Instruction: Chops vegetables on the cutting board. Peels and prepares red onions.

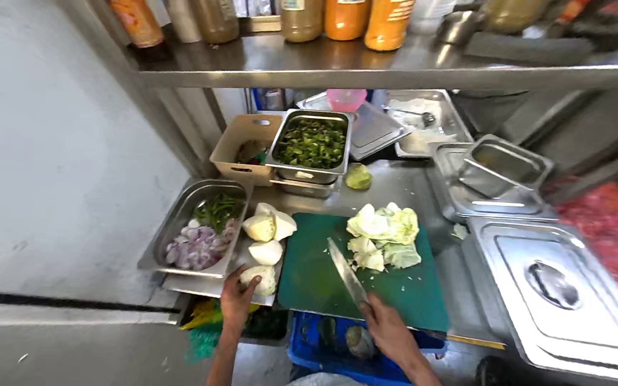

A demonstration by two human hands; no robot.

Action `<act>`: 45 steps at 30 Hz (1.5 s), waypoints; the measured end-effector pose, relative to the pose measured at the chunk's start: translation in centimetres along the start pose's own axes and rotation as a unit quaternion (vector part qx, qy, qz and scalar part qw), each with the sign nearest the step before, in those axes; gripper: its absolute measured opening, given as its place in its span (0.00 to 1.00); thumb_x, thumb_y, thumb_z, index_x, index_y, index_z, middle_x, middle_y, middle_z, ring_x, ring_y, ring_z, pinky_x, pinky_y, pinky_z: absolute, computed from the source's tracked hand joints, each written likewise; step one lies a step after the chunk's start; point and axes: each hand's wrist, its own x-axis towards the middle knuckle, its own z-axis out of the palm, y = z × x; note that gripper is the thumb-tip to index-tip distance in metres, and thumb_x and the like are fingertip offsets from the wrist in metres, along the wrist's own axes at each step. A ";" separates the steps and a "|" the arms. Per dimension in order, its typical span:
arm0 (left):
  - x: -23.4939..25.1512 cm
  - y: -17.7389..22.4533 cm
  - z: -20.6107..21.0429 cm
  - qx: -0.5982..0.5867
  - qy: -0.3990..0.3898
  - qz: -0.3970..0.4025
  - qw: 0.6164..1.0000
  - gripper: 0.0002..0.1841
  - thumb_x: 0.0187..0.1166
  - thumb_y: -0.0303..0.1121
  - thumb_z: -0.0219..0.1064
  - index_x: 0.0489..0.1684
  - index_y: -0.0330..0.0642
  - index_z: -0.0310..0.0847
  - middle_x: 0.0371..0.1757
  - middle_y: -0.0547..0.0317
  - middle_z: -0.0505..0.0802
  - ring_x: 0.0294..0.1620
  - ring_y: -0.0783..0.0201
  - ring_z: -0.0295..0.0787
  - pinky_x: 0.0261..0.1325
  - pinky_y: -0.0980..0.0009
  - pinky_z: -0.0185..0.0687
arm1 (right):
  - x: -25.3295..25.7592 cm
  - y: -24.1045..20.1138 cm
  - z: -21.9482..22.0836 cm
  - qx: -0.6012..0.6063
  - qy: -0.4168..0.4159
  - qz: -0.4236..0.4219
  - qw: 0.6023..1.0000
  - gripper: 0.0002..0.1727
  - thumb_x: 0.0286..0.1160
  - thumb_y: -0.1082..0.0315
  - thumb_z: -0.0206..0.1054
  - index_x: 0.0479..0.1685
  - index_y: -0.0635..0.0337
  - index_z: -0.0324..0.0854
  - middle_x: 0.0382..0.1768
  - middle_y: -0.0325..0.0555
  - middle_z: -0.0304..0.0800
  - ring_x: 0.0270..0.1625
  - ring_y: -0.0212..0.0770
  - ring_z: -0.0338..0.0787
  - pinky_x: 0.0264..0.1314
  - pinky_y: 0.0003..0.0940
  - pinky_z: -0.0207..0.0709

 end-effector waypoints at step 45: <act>4.5 18.9 14.5 -0.104 -0.157 0.000 0.982 0.31 0.67 0.47 0.84 0.61 0.35 0.81 0.48 0.46 0.92 0.48 0.53 0.91 0.56 0.50 0.89 | -6.1 3.7 -1.3 0.244 0.199 0.066 0.947 0.19 0.90 0.53 0.57 0.67 0.54 0.76 0.23 0.42 0.87 0.18 0.42 0.86 0.21 0.43 0.86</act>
